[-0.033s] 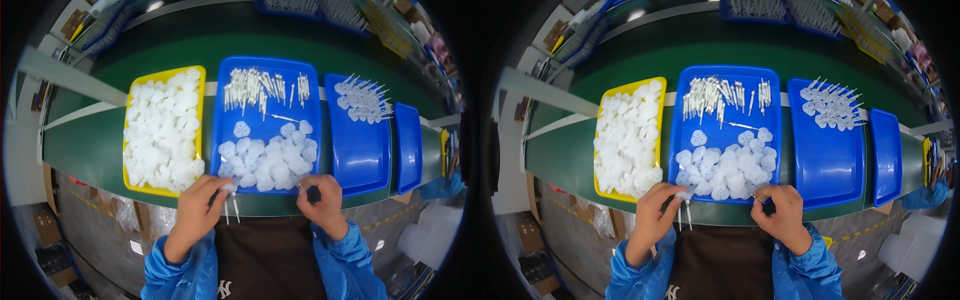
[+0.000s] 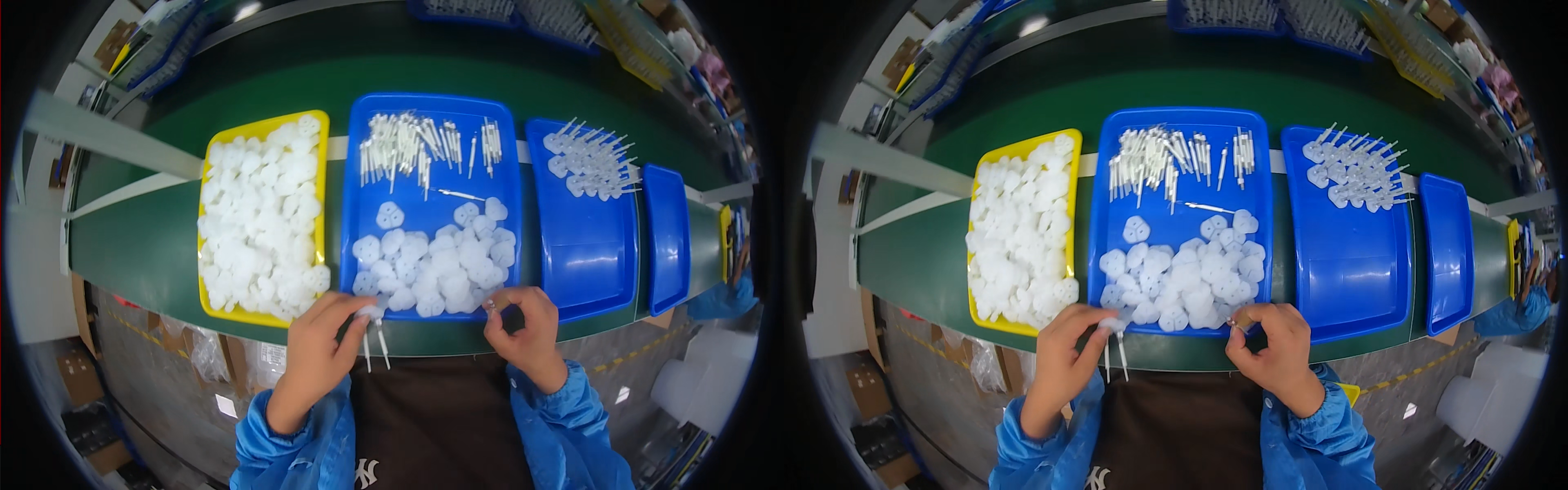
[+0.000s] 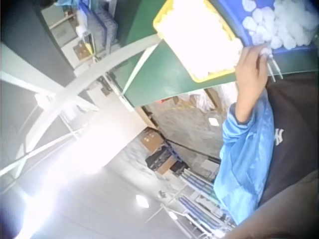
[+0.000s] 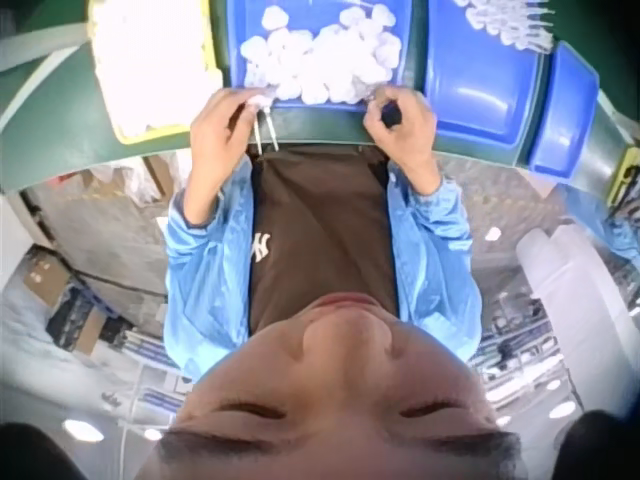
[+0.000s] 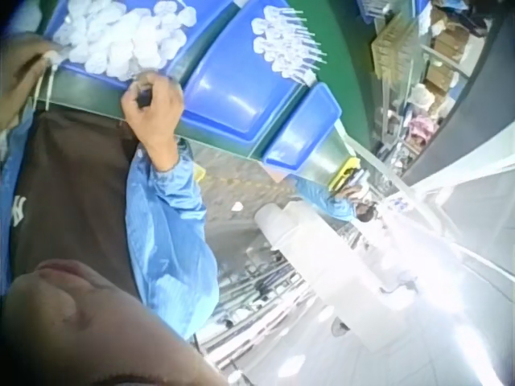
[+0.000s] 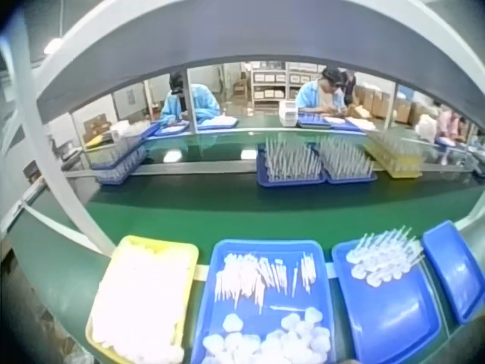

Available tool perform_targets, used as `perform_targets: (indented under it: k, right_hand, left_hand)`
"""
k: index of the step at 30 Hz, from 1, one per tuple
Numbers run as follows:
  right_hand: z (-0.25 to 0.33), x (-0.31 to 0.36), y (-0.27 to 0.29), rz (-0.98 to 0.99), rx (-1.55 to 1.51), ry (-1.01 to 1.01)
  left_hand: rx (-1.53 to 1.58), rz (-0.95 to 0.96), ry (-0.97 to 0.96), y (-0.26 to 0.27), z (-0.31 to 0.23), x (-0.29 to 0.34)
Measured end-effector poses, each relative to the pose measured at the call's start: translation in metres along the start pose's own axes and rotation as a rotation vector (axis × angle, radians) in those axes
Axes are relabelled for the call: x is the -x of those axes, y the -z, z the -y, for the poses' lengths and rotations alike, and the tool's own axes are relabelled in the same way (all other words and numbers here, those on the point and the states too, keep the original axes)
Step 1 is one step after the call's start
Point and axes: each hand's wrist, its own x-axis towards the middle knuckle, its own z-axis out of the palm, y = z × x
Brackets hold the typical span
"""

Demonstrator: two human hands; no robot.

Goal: The person inserts white plastic sticks into white cotton-tipped heads at a factory workstation. They pick up a cotton head from a yellow tray and a stick from a blue tray, insert the stick into the head, and place the finished swab into a separate blue tray. The process is repeated continuously.

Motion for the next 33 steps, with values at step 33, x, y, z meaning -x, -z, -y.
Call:
perform_targets:
  k: [33]
  right_hand:
    - [-0.007, -0.118, 0.002, 0.161, -0.213, -0.054]
  left_hand:
    - [0.319, 0.036, -0.067, -0.037, -0.032, -0.125]
